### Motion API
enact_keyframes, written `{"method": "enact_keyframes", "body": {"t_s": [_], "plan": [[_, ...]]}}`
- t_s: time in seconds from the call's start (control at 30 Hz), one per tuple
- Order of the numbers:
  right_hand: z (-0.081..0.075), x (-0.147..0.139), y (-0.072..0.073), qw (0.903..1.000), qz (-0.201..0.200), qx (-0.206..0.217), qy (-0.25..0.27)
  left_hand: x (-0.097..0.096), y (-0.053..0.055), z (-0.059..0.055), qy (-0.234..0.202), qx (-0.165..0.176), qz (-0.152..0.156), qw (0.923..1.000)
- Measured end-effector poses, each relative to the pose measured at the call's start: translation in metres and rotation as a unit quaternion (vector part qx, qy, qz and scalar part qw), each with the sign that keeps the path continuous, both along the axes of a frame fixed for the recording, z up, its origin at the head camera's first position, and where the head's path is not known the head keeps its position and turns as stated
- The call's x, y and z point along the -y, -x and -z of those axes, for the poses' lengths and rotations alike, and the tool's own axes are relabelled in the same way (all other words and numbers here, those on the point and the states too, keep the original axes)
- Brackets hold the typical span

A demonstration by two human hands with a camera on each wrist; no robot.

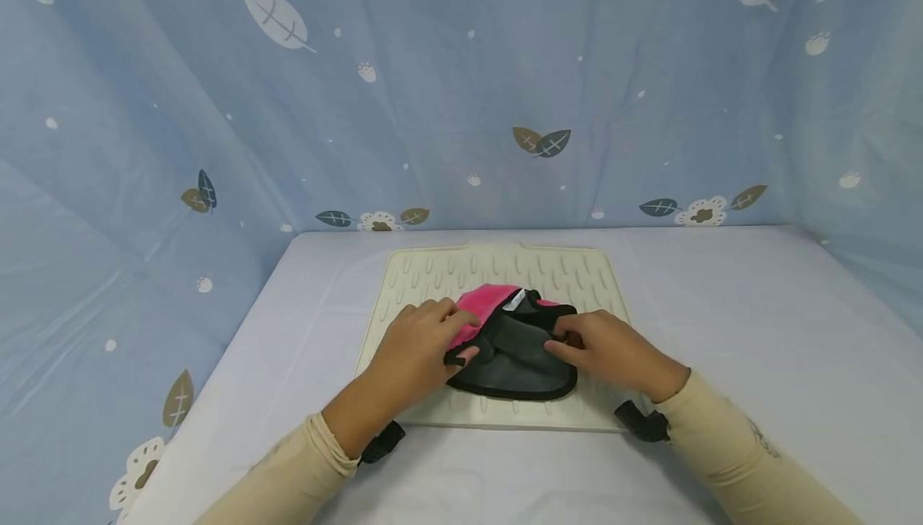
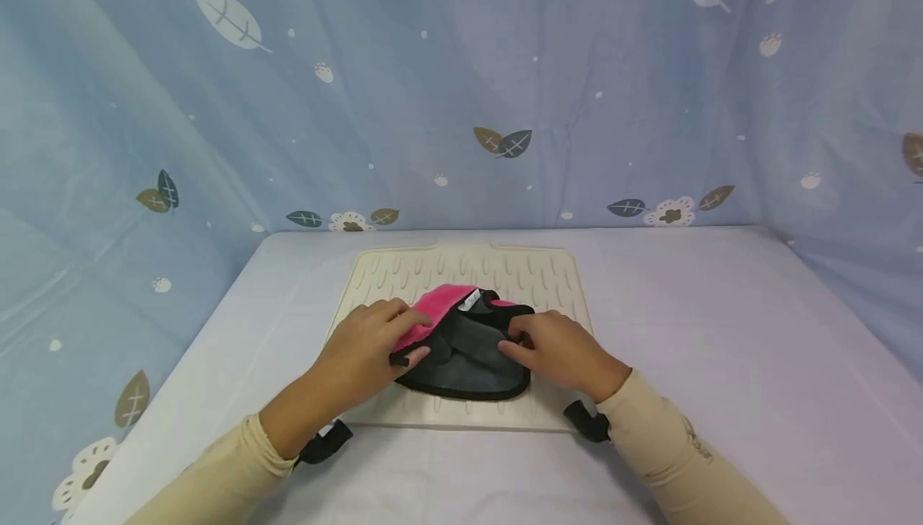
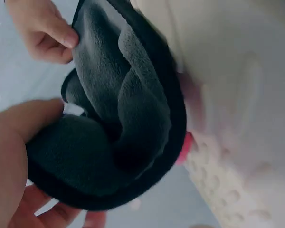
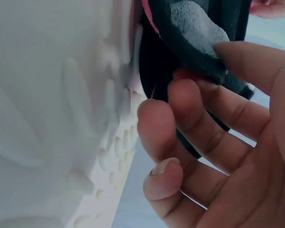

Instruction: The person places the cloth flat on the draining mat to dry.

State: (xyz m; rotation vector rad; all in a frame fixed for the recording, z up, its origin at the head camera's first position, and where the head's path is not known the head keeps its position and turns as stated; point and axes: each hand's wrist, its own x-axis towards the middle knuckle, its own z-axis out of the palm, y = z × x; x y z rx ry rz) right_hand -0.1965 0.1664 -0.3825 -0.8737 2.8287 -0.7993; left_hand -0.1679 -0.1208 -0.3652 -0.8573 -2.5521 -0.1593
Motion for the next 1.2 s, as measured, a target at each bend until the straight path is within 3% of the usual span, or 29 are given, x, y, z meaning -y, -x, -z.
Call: {"method": "enact_keyframes", "body": {"t_s": [0.1,0.3,0.57,0.8,0.93,1.2], "plan": [[0.0,0.0,0.0,1.0,-0.004,-0.009,0.0,-0.003,0.004,-0.002,-0.012,-0.021,0.003,0.9997],[-0.005,-0.004,0.0,0.9999,-0.008,-0.01,-0.009,0.012,0.012,-0.006,-0.047,-0.044,-0.051,0.9966],[-0.01,-0.007,-0.003,0.9992,-0.021,0.011,-0.031,0.043,0.01,-0.007,-0.093,-0.019,-0.113,0.989],[-0.014,-0.013,-0.005,0.9978,-0.036,0.028,-0.048,0.066,0.005,-0.003,-0.102,-0.001,-0.163,0.9813],[-0.015,-0.018,-0.004,0.996,-0.044,0.034,-0.07,0.077,0.001,0.001,-0.1,0.028,-0.189,0.9766],[-0.015,-0.021,-0.004,0.9926,-0.056,0.08,-0.071,0.084,-0.007,0.012,-0.06,0.125,-0.227,0.964]]}}
